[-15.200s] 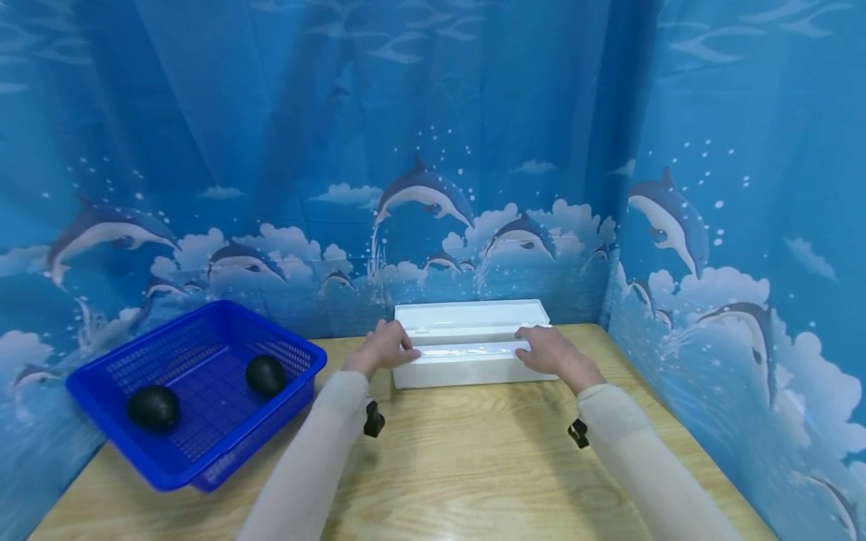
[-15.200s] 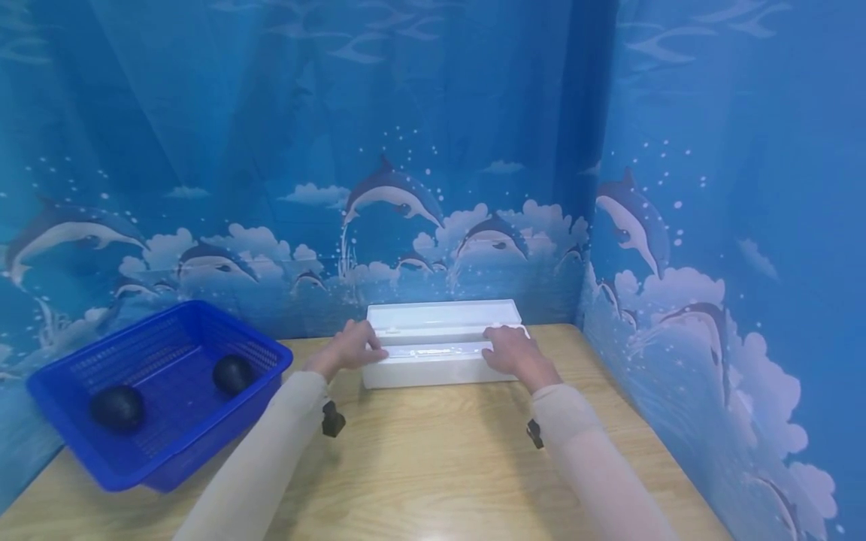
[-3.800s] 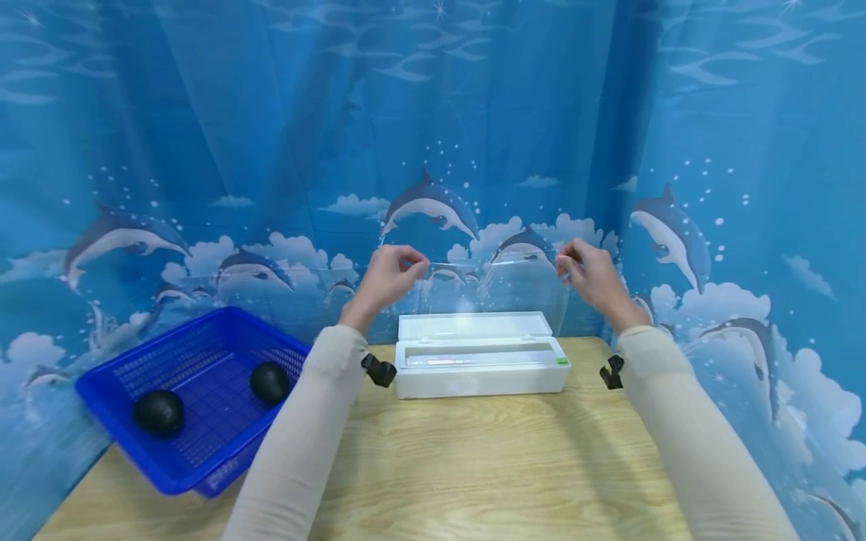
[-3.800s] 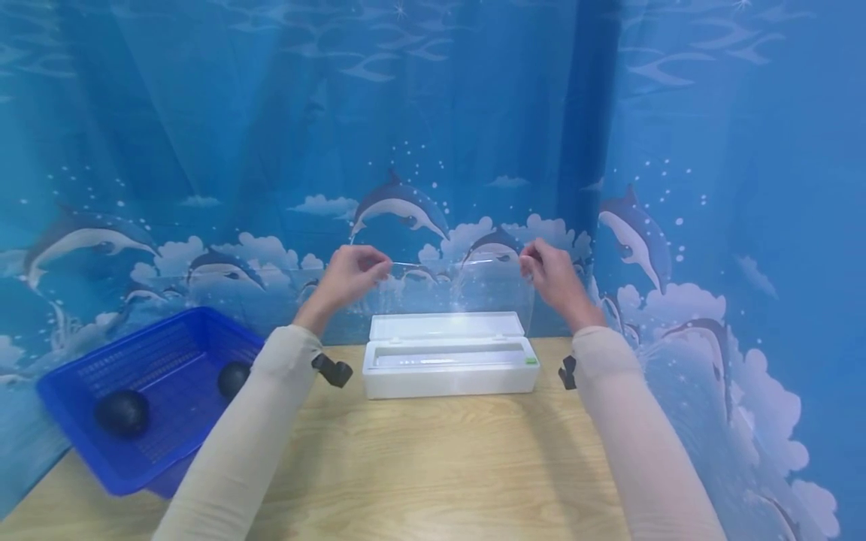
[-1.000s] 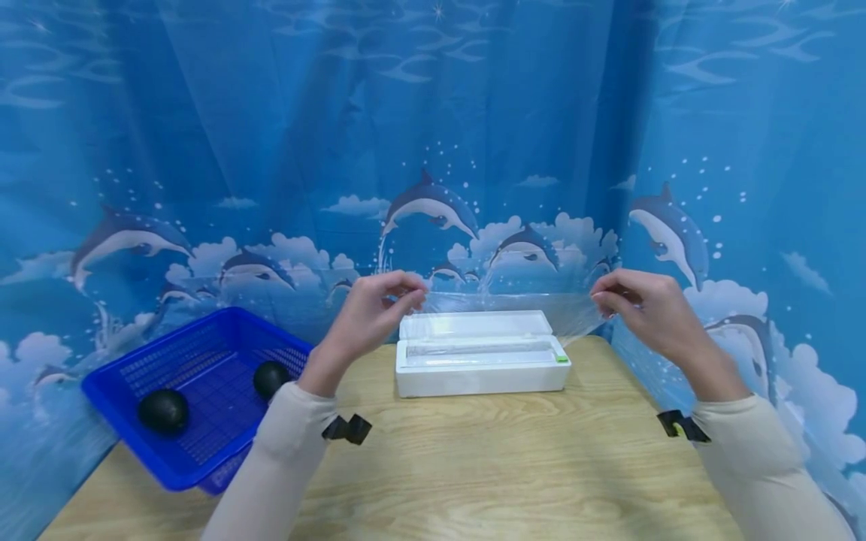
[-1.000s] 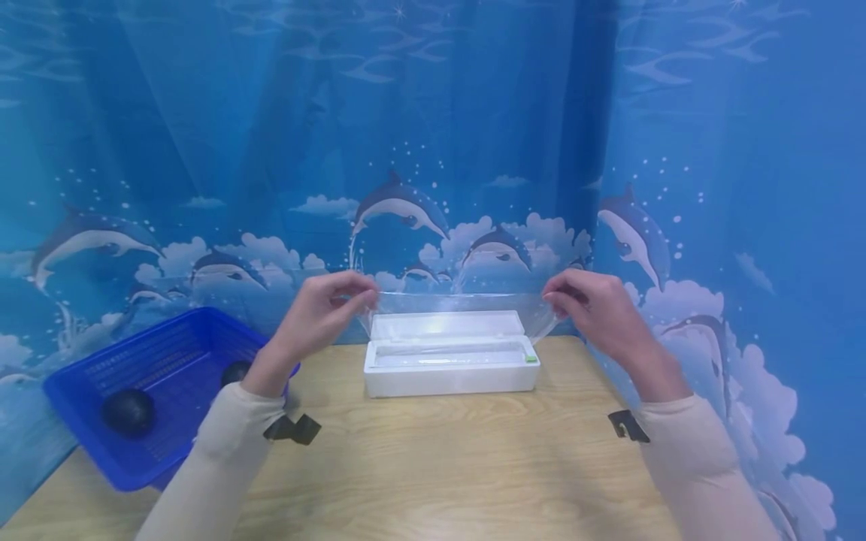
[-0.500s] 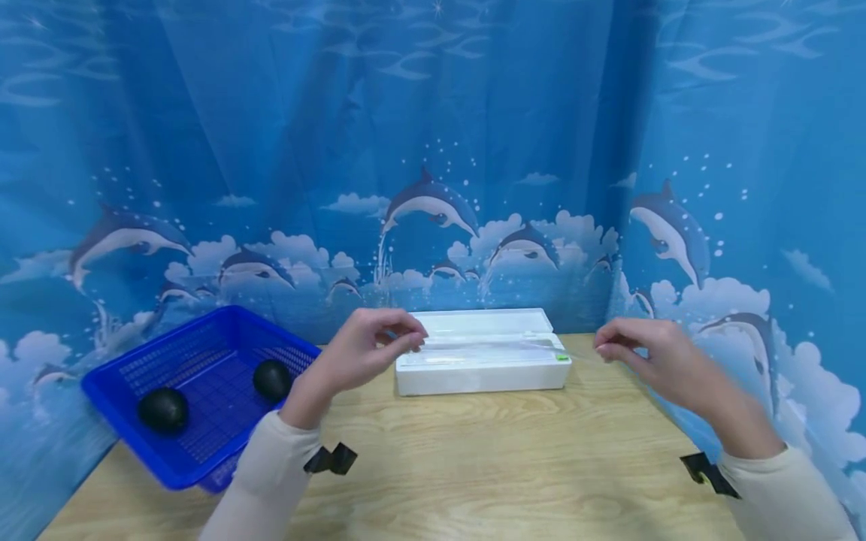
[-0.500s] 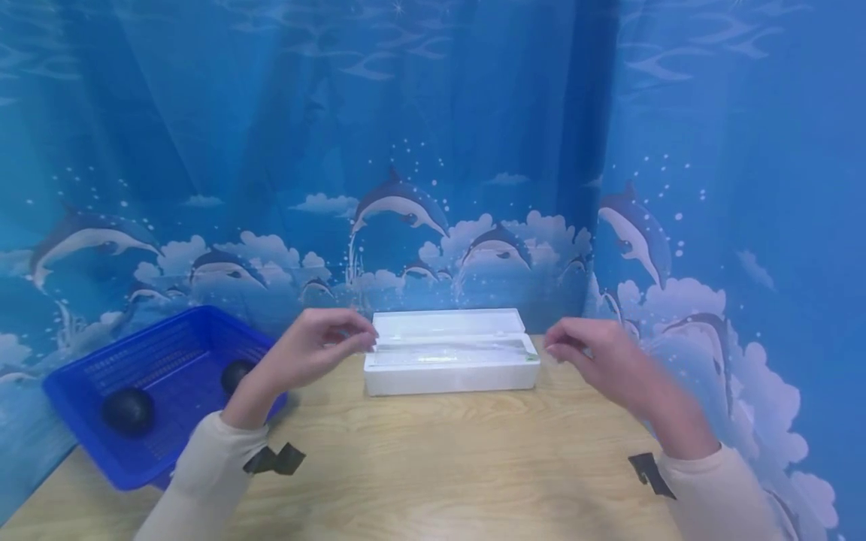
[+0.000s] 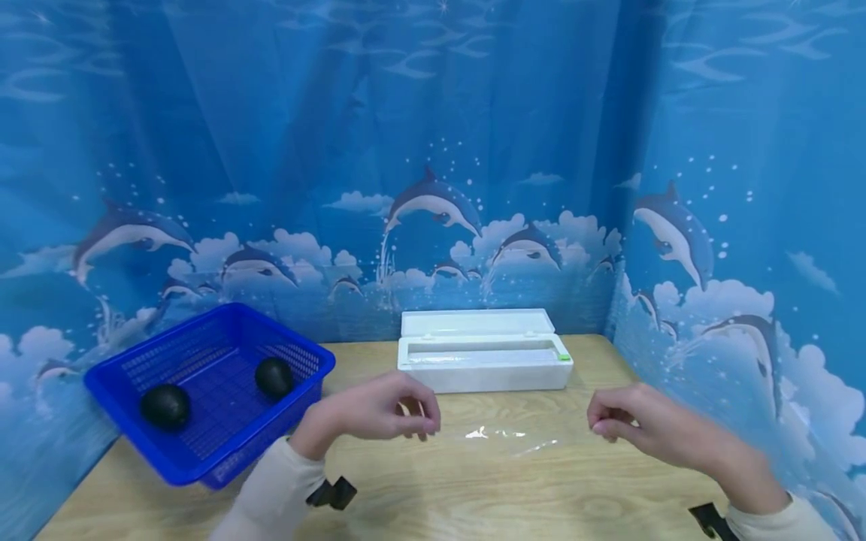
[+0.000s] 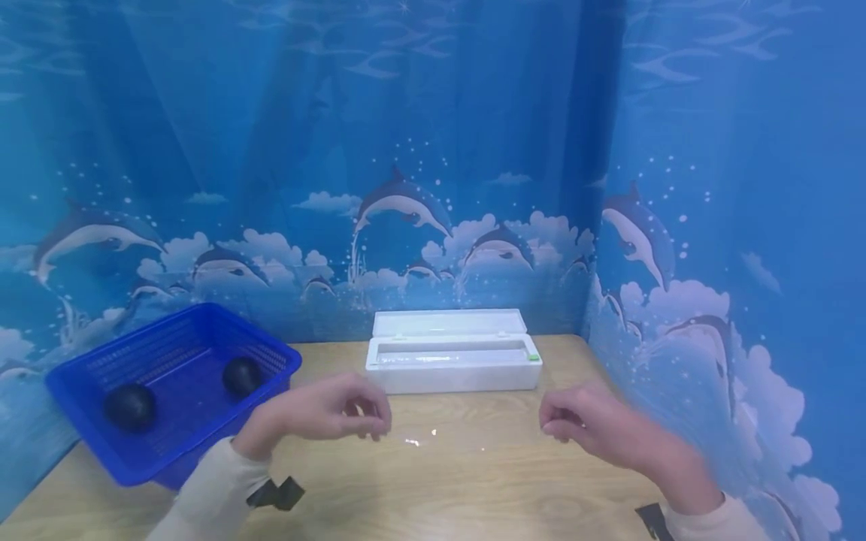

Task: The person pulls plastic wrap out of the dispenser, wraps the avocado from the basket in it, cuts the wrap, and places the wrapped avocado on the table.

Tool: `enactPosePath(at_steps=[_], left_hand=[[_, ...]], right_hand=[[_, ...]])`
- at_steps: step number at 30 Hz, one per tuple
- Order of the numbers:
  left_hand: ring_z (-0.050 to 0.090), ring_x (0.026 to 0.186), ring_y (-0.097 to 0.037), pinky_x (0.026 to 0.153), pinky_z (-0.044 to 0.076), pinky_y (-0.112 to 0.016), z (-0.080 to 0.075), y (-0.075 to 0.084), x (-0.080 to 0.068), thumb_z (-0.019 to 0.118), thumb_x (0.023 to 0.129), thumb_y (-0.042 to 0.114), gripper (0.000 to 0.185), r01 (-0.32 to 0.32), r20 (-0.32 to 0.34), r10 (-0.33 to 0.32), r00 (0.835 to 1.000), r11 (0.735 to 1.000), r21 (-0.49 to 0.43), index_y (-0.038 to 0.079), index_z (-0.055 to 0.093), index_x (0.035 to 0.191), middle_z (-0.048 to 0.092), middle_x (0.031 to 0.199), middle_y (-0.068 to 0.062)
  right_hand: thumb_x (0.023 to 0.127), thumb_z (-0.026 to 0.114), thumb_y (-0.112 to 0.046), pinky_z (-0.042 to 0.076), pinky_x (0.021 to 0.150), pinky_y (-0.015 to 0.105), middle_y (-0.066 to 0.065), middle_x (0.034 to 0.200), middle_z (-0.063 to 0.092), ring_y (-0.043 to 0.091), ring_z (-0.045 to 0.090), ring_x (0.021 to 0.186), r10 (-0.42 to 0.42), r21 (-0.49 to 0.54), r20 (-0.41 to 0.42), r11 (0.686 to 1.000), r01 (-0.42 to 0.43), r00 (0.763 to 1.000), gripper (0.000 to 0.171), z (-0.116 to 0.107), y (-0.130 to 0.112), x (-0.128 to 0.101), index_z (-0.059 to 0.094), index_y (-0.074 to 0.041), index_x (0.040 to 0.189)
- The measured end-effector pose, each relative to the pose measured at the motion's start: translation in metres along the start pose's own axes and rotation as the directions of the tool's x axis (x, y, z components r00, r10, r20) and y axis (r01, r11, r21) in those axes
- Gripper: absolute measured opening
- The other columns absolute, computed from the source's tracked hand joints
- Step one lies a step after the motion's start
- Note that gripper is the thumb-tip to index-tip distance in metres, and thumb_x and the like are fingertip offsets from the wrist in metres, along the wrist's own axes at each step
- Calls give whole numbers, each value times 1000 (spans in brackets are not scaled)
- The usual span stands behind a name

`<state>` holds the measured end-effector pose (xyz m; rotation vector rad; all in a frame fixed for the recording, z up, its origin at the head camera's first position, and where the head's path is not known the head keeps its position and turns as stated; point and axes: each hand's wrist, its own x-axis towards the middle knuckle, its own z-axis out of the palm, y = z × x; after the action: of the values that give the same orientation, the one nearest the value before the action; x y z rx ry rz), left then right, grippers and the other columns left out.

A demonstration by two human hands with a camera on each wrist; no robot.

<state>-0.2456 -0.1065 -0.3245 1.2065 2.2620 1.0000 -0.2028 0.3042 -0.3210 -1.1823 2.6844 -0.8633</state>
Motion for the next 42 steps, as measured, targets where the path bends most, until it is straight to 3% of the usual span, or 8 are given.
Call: enactPosePath(at_steps=[3, 7, 12, 16, 20, 25, 35, 42], left_hand=[[69, 81, -2, 74, 61, -22, 10, -4, 5, 67, 100, 15, 9, 26, 90, -26, 996, 1000, 5, 13, 76, 98, 76, 93, 1], [67, 80, 4, 77, 58, -18, 26, -13, 10, 70, 97, 9, 8, 8, 162, -21, 987, 996, 86, 11, 77, 94, 76, 90, 5], [65, 77, 8, 76, 56, -12, 47, -26, 11, 75, 89, 3, 10, -5, 172, -31, 985, 978, 207, 12, 77, 87, 75, 84, 11], [65, 77, 8, 75, 55, -11, 58, -31, 12, 78, 86, 4, 11, 33, 174, -78, 982, 968, 249, 14, 78, 84, 75, 83, 13], [65, 77, 8, 74, 54, -12, 67, -34, 13, 80, 85, 6, 11, 69, 184, -126, 975, 956, 285, 17, 78, 85, 75, 83, 15], [64, 76, 9, 74, 54, -10, 75, -41, 16, 81, 84, 7, 10, 65, 195, -137, 971, 940, 336, 17, 79, 87, 76, 84, 15], [62, 73, 8, 72, 53, -12, 77, -54, 18, 81, 86, 11, 9, 93, 206, -175, 963, 930, 357, 20, 80, 85, 75, 82, 17], [62, 73, 9, 73, 52, -11, 80, -55, 18, 81, 86, 13, 6, 104, 219, -189, 957, 931, 350, 19, 80, 85, 76, 82, 16]], right_hand=[[103, 61, -14, 46, 55, 20, -10, 76, 59, -7, 49, 68, 48, 70, 98, 996, -55, 994, 11, 10, 6, 2, 65, -18, 93], [103, 60, -10, 43, 55, 19, -4, 72, 57, -8, 44, 67, 27, 110, 191, 993, -48, 981, 15, 23, 16, 1, 64, -14, 89], [95, 64, 4, 45, 57, 16, -5, 72, 58, -11, 43, 70, -39, 77, 228, 997, 22, 973, 18, 41, 26, 1, 64, -12, 86], [87, 68, 7, 47, 57, 14, -4, 70, 58, -13, 44, 71, -109, 42, 222, 994, 103, 969, 19, 54, 33, 1, 63, -11, 83], [87, 69, 3, 48, 58, 14, -6, 71, 60, -14, 44, 71, -110, 15, 239, 994, 110, 965, 17, 64, 37, 1, 63, -11, 81], [85, 70, 3, 46, 58, 13, -8, 72, 61, -13, 44, 70, -66, -29, 273, 997, 77, 960, 16, 74, 41, 3, 65, -11, 81], [83, 75, -2, 46, 61, 15, -16, 74, 60, -10, 47, 68, 114, -86, 323, 992, -91, 940, 14, 82, 42, 9, 68, -14, 79], [81, 75, -1, 46, 61, 15, -17, 72, 58, -9, 47, 66, 168, -81, 336, 985, -149, 927, 15, 90, 40, 9, 67, -14, 78]])
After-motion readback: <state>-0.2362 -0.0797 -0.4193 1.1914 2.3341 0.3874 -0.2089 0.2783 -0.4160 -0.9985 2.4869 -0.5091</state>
